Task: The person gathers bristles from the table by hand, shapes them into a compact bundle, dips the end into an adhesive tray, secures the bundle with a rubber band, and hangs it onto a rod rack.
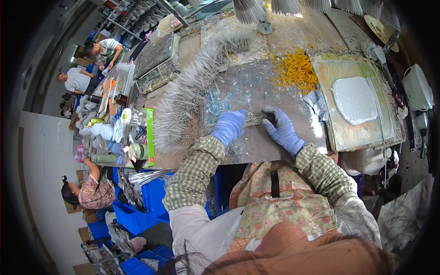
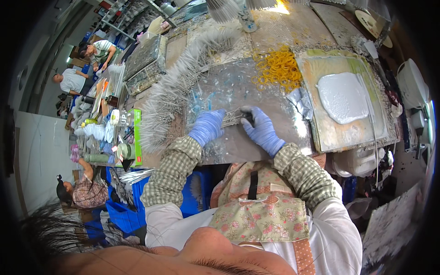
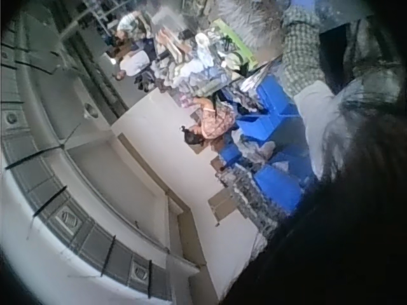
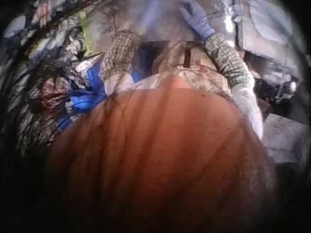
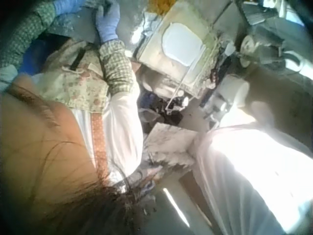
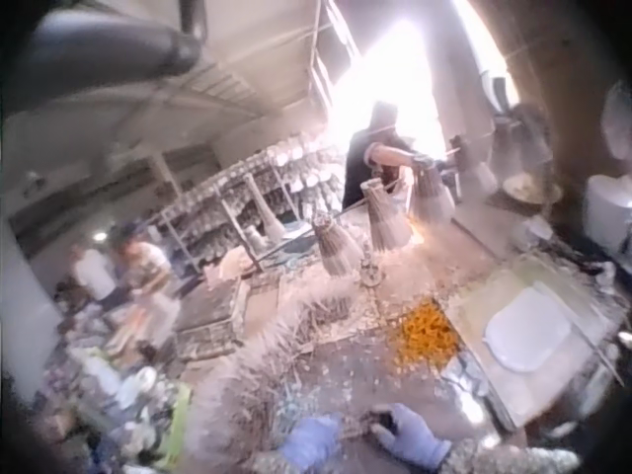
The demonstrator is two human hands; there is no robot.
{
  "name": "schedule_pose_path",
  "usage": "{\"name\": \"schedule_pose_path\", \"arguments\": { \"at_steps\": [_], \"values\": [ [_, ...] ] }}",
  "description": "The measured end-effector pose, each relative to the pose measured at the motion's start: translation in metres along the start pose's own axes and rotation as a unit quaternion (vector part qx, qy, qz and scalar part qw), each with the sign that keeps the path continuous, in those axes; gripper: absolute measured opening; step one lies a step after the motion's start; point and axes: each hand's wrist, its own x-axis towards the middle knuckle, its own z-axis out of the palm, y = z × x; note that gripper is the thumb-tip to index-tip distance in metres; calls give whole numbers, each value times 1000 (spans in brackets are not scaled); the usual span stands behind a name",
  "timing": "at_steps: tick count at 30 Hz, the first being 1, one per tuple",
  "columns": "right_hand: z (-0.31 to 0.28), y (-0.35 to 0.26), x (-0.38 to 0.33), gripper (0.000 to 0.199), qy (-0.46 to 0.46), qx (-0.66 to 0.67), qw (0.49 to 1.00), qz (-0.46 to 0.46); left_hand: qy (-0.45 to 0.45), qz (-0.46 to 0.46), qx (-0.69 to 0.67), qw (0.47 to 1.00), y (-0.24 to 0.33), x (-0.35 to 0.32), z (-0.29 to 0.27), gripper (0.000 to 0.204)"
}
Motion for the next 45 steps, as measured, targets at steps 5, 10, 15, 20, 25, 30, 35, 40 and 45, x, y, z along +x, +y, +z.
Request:
{"name": "schedule_pose_path", "arguments": {
  "at_steps": [5, 10, 15, 20, 25, 30, 35, 40, 45],
  "values": [
    [-12, -37, 15, 47, 55, 135, 987, -64, 80, -6, -237, 968, -15, -7, 19, 63],
    [-28, -79, 25, 40, -104, 281, 951, 77, -61, 181, -834, 518, 20, -35, 52, 70],
    [-40, -78, 6, 42, -280, 167, 937, 126, -66, 184, -905, 378, 64, -51, 99, 62],
    [-24, -86, 13, 57, -173, 263, 947, 56, -111, 190, -951, 217, 86, -49, 134, 59],
    [-10, -90, 27, 41, -362, -27, 931, 29, -148, 187, -927, 289, 93, -57, 137, 64],
    [0, -75, -9, 34, -354, -125, 927, -5, -174, 192, -867, 425, 67, -69, 145, 79],
    [-1, -77, -19, 36, -385, -157, 908, 53, -95, 147, -867, 466, 82, -80, 141, 82],
    [-5, -28, -27, 54, -372, -29, 928, 6, -124, 91, -874, 461, 100, -83, 122, 67],
    [-37, -89, -16, 43, -230, 12, 971, 61, -114, 118, -919, 358, 96, -81, 135, 54]
  ]
}}
